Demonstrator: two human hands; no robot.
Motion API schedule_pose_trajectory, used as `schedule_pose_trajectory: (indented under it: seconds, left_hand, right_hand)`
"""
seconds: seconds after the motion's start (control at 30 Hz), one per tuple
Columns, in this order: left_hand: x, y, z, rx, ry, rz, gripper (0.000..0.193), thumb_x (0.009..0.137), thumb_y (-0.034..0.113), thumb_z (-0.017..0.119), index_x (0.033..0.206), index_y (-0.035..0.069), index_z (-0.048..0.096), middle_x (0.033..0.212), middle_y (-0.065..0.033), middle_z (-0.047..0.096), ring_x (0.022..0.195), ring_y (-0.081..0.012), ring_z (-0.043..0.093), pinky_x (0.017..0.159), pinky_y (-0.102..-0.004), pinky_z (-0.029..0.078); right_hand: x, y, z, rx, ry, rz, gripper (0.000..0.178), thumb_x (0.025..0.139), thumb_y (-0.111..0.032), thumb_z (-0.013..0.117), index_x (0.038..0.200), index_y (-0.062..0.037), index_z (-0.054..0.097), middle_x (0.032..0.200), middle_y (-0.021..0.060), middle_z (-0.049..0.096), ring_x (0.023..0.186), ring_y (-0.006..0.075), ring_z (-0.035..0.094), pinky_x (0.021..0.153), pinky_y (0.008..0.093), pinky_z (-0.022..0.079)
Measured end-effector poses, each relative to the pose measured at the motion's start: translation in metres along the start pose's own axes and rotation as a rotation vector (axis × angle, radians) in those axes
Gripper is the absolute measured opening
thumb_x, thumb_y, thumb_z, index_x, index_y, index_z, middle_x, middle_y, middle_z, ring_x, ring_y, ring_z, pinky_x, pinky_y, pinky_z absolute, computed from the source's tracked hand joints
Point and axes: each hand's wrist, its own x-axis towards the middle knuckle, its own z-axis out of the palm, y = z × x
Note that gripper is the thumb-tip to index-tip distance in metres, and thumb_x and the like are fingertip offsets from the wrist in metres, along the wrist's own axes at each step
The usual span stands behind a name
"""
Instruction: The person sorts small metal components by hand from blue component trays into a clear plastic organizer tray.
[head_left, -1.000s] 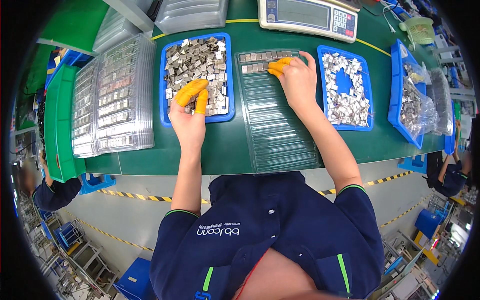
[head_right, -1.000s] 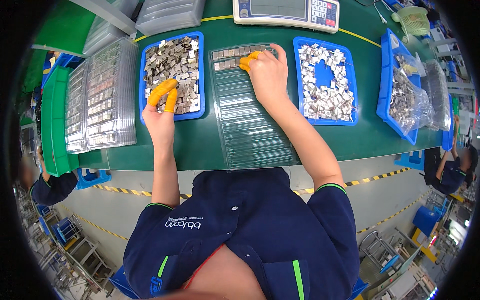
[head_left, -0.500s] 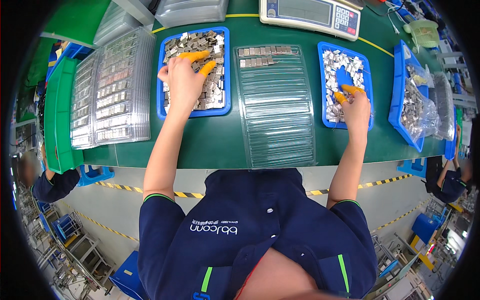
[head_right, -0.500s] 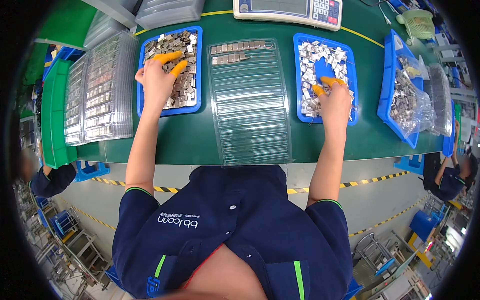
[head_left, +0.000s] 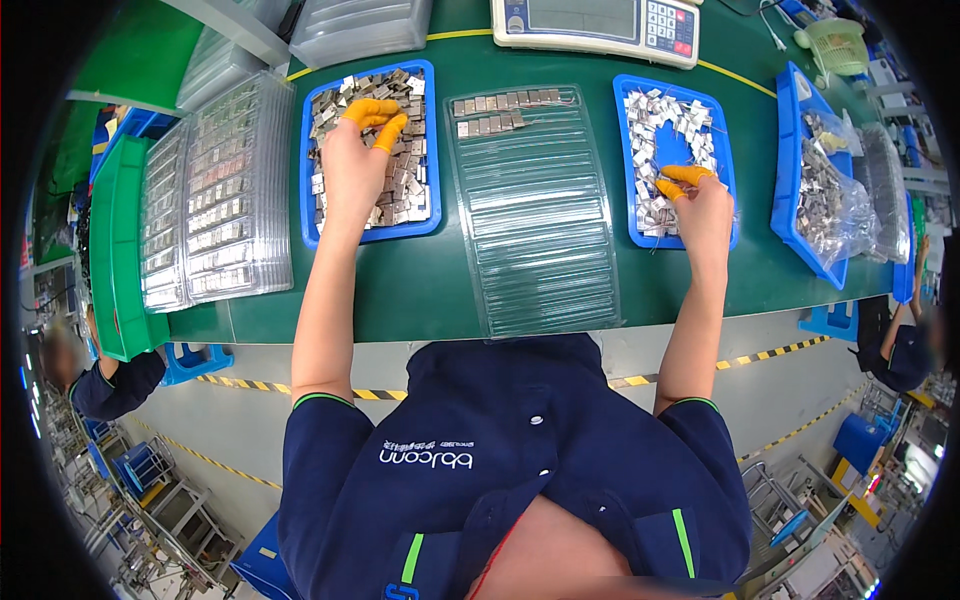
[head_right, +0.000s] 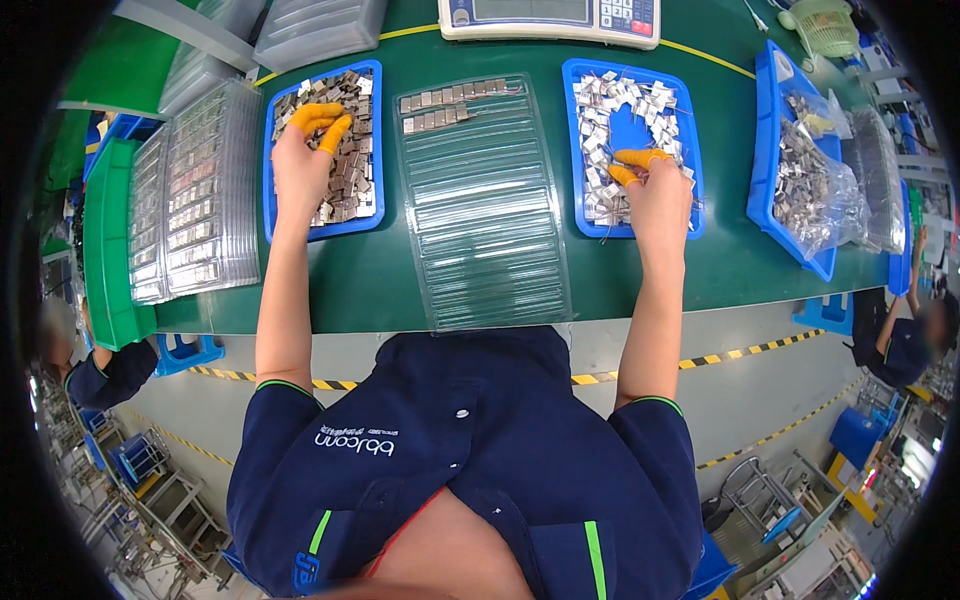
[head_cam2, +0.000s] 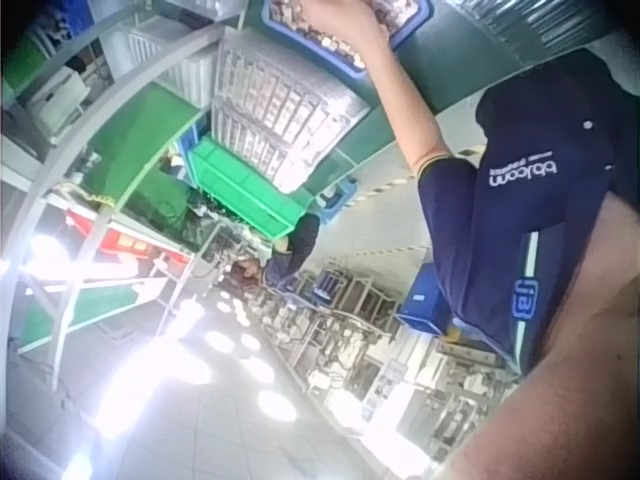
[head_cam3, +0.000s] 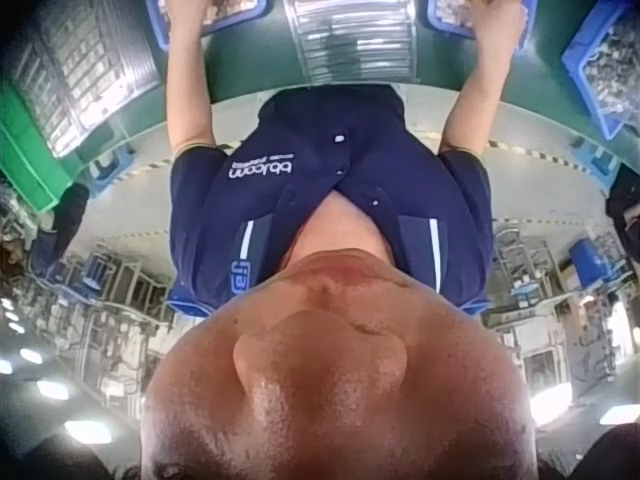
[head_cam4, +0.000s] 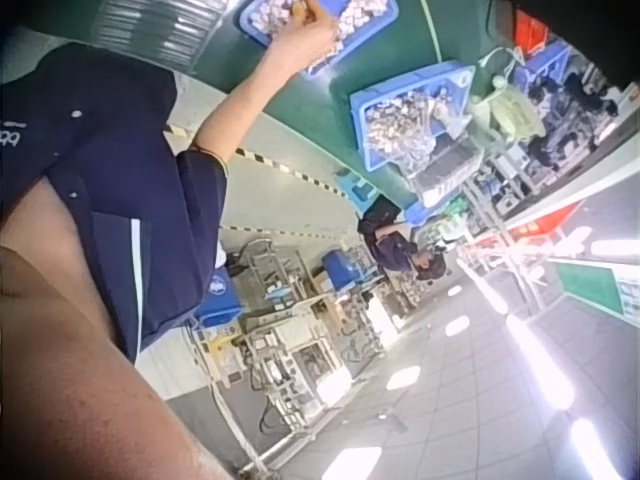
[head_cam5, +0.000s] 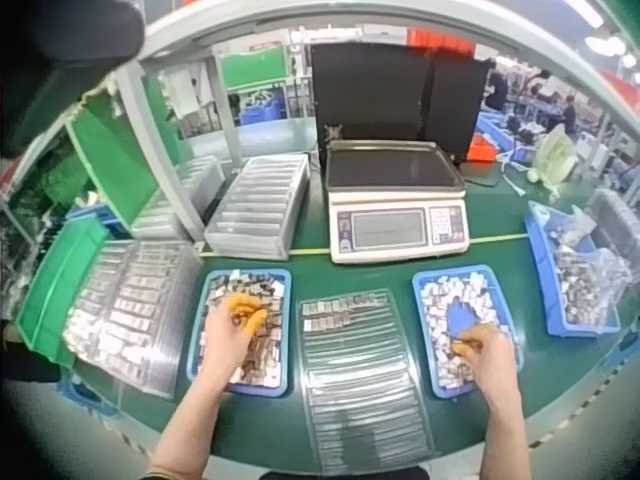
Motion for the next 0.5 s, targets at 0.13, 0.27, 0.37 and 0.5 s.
schedule_pose_trajectory:
  seconds: [0.13, 0.27, 0.37, 0.5]
  left_hand:
    - [-0.006, -0.002, -0.001, -0.392, 0.023, -0.036, 0.025, 0.075, 0.001, 0.067, 0.098, -0.005, 0.062, 0.091, -0.0074, 0.066, 0.08, -0.0104, 0.061, 0.075, -0.0218, 0.046]
    - [-0.016, 0.001, -0.008, -0.625, -0.009, -0.166, 0.025, 0.077, 0.0, 0.064, 0.101, -0.006, 0.061, 0.094, -0.0128, 0.065, 0.083, -0.0165, 0.063, 0.073, -0.0225, 0.05]
    - [-0.021, 0.012, -0.015, -0.624, -0.172, -0.474, 0.024, 0.08, 0.0, 0.061, 0.103, -0.006, 0.059, 0.094, -0.0148, 0.064, 0.082, -0.0201, 0.064, 0.072, -0.0236, 0.051]
    - [-0.039, 0.017, -0.009, -0.885, -0.239, -0.541, 0.029, 0.082, 0.0, 0.057, 0.109, -0.007, 0.054, 0.1, -0.0169, 0.061, 0.089, -0.0232, 0.063, 0.076, -0.0254, 0.053]
  right_hand:
    - [-0.004, -0.012, -0.002, -0.002, 0.082, 0.012, 0.023, 0.07, -0.005, 0.068, 0.093, -0.0054, 0.068, 0.087, 0.0134, 0.065, 0.076, 0.0249, 0.062, 0.068, 0.0316, 0.048]
    - [-0.001, -0.004, -0.002, 0.147, 0.148, -0.018, 0.022, 0.07, -0.006, 0.069, 0.091, -0.0073, 0.069, 0.084, 0.0115, 0.065, 0.079, 0.0233, 0.062, 0.071, 0.0303, 0.047]
    - [0.002, -0.001, -0.004, 0.274, 0.174, 0.062, 0.017, 0.071, -0.006, 0.068, 0.088, -0.0044, 0.07, 0.083, 0.0109, 0.067, 0.075, 0.019, 0.063, 0.067, 0.0264, 0.048]
    - [0.001, -0.008, -0.001, 0.468, 0.203, 0.139, 0.016, 0.073, -0.004, 0.067, 0.089, 0.0006, 0.068, 0.083, 0.0113, 0.067, 0.075, 0.0136, 0.064, 0.066, 0.0219, 0.049]
